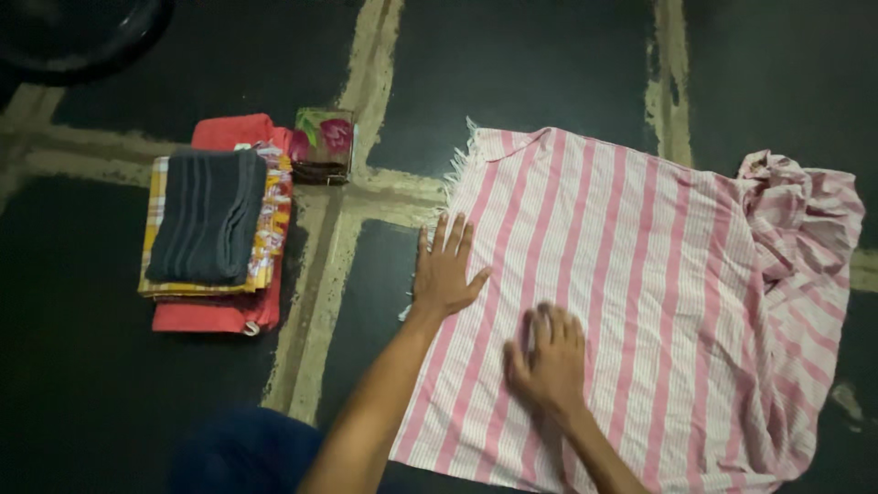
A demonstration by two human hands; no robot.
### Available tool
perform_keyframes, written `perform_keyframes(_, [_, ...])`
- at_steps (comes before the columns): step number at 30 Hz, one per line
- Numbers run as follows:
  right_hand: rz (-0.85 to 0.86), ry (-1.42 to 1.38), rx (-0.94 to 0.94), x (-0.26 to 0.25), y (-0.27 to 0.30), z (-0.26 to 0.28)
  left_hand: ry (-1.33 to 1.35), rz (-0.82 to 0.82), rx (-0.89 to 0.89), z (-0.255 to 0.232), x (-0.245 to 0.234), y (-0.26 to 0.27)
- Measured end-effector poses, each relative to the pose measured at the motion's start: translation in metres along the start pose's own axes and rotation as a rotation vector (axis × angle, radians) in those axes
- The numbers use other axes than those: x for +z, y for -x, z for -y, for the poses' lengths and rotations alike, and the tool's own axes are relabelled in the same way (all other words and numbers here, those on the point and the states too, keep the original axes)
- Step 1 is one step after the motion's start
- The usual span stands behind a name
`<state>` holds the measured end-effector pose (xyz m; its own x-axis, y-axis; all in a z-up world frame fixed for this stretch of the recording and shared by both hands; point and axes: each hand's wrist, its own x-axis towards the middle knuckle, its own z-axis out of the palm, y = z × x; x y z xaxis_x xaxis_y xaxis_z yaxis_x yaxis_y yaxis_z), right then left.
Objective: The person folds a small floral-patterned textile into a compact square and places it on a stack. Then they unfold a larger pink-and-white striped cloth, smooth it out, and begin folding it. The person works by hand on a dark tiled floor with other folded textiles nearby.
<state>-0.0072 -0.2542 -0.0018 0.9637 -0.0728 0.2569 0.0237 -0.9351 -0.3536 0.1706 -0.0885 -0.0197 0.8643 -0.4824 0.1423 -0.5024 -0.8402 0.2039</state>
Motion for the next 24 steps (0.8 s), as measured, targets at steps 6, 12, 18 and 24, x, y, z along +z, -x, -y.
perform_keyframes(6, [-0.233, -0.066, -0.178, 0.058, -0.185, -0.056, 0.027, 0.030, -0.018, -0.001, -0.002, 0.005])
perform_keyframes(12, [-0.062, 0.212, -0.268, 0.095, -0.317, -0.097, 0.051, 0.028, -0.010, 0.001, -0.004, 0.001])
perform_keyframes(18, [-0.084, 0.061, -0.179, 0.105, -0.323, -0.116, 0.084, 0.015, -0.018, 0.002, -0.002, 0.003])
perform_keyframes(24, [0.052, 0.193, -0.166, 0.129, -0.329, -0.121, 0.066, 0.006, -0.018, 0.000, -0.002, 0.003])
